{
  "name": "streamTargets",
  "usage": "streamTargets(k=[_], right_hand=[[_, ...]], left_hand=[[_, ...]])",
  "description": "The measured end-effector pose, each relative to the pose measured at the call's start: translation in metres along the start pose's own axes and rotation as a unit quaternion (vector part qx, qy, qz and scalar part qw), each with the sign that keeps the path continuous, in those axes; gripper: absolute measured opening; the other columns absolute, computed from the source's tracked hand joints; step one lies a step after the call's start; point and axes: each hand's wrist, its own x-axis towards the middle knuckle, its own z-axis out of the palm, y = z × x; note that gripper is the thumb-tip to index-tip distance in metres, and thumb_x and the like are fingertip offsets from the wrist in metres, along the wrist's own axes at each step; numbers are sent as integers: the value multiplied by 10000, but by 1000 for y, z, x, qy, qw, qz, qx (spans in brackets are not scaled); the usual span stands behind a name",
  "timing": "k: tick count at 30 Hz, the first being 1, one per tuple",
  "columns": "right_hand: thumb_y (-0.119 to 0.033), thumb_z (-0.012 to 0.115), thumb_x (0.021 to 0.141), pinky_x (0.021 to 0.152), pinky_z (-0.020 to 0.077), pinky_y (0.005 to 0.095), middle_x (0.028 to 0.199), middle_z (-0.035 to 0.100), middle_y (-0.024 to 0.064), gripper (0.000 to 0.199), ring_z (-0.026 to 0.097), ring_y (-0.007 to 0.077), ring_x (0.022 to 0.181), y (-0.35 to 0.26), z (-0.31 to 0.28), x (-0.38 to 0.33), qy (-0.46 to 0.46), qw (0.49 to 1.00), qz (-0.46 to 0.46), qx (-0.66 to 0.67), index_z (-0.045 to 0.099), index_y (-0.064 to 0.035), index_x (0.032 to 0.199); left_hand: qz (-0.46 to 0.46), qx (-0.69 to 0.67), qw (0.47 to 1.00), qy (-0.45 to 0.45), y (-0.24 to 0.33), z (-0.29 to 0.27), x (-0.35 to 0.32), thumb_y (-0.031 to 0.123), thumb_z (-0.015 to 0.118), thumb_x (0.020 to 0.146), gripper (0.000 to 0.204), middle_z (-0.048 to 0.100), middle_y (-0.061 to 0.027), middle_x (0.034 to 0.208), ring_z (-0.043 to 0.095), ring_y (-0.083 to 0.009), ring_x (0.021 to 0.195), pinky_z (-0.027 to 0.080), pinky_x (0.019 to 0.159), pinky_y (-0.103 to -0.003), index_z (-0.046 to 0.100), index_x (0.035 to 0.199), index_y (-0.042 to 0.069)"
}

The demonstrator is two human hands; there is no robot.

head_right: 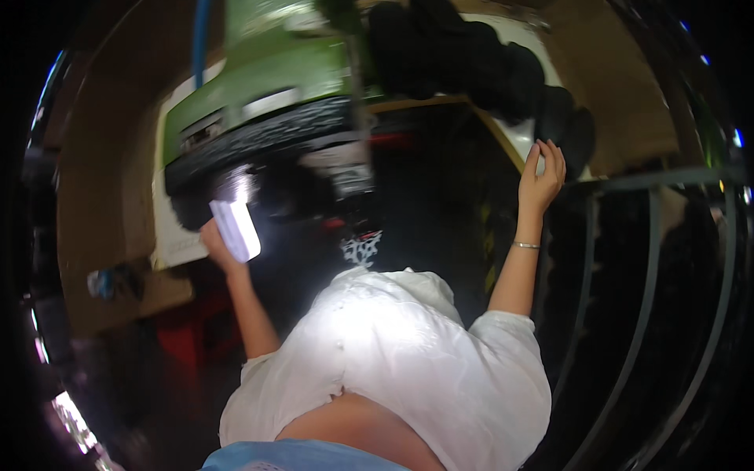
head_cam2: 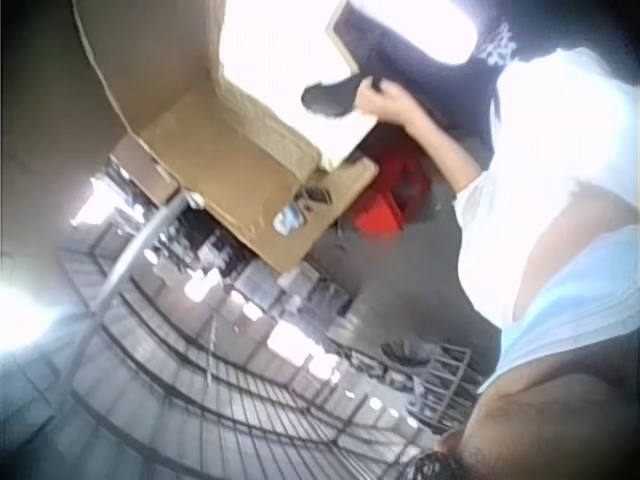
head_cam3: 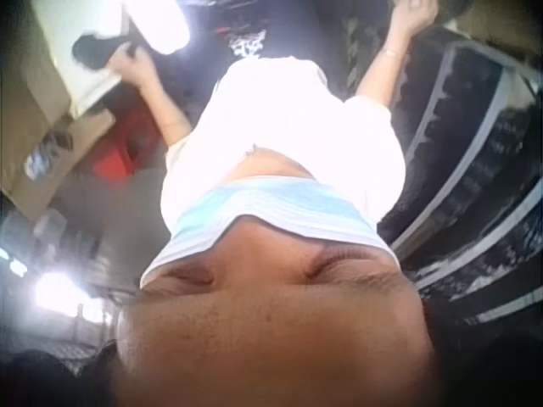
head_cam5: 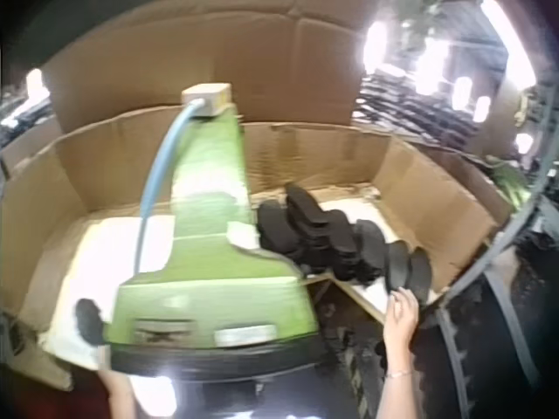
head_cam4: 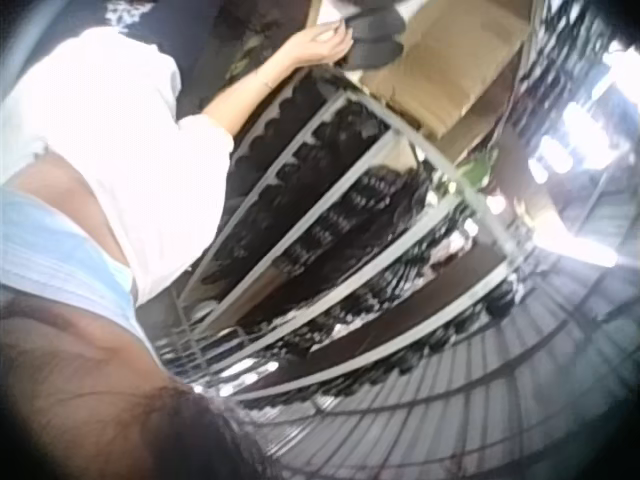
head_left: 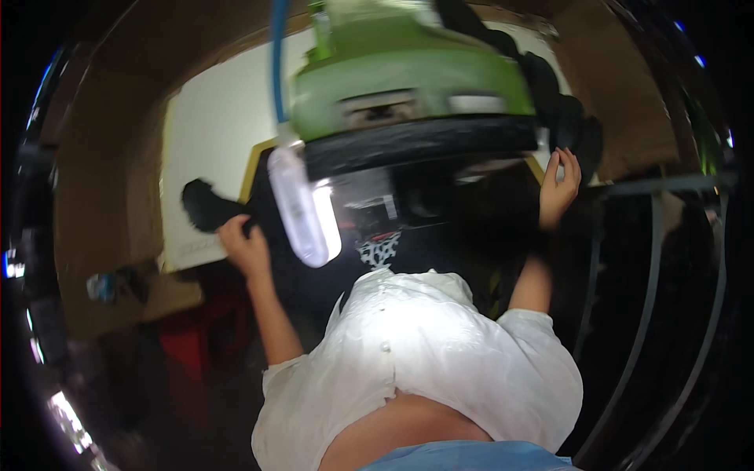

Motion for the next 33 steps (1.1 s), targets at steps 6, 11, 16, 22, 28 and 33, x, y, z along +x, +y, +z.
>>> streamTargets(k=[6,11,16,22,28,33], right_hand=[[-183,721,718,888,425,348,1144,572,128,451,535,234,1062,-146,-1,-51,-437,848,-7,299,572,-38,1117],[-177,780,668,777,472,273,934,665,70,394,605,138,858,-173,3,-111,-707,561,142,407,639,-26,1004],[-173,773,688,798,470,274,919,662,76,353,601,131,873,-162,-1,-139,-654,557,206,468,638,-25,978],[-137,762,696,874,443,309,1143,539,76,548,523,165,1043,-167,-10,-136,-655,517,229,501,490,-50,1163],[-192,737,718,810,471,294,954,648,112,361,606,178,883,-182,-14,-144,-584,578,176,542,615,0,998],[-246,746,698,664,481,280,818,661,124,367,603,137,718,-143,-23,-75,-714,570,49,402,633,31,911]], left_hand=[[36,-350,936,-34,139,-25,-16,-38,694,630,225,621,-95,813,611,-195,683,472,636,-267,597,827,9],[-172,-667,715,-119,197,-29,-24,-8,720,703,405,564,-109,950,569,-164,882,455,811,-287,486,1034,-7],[-33,-492,863,-114,204,1,-31,61,733,723,421,604,-162,969,625,-206,804,502,724,-284,520,1071,-43],[-26,-498,825,-267,221,-8,-11,135,727,742,225,651,-98,731,627,-144,654,492,599,-258,622,871,-16],[-176,-582,692,-388,216,-15,21,93,700,769,174,662,-45,814,598,-87,708,488,665,-224,655,903,-8],[-169,-540,750,-343,198,-6,1,209,701,785,237,608,-6,770,538,-89,676,446,626,-244,634,865,-4]])
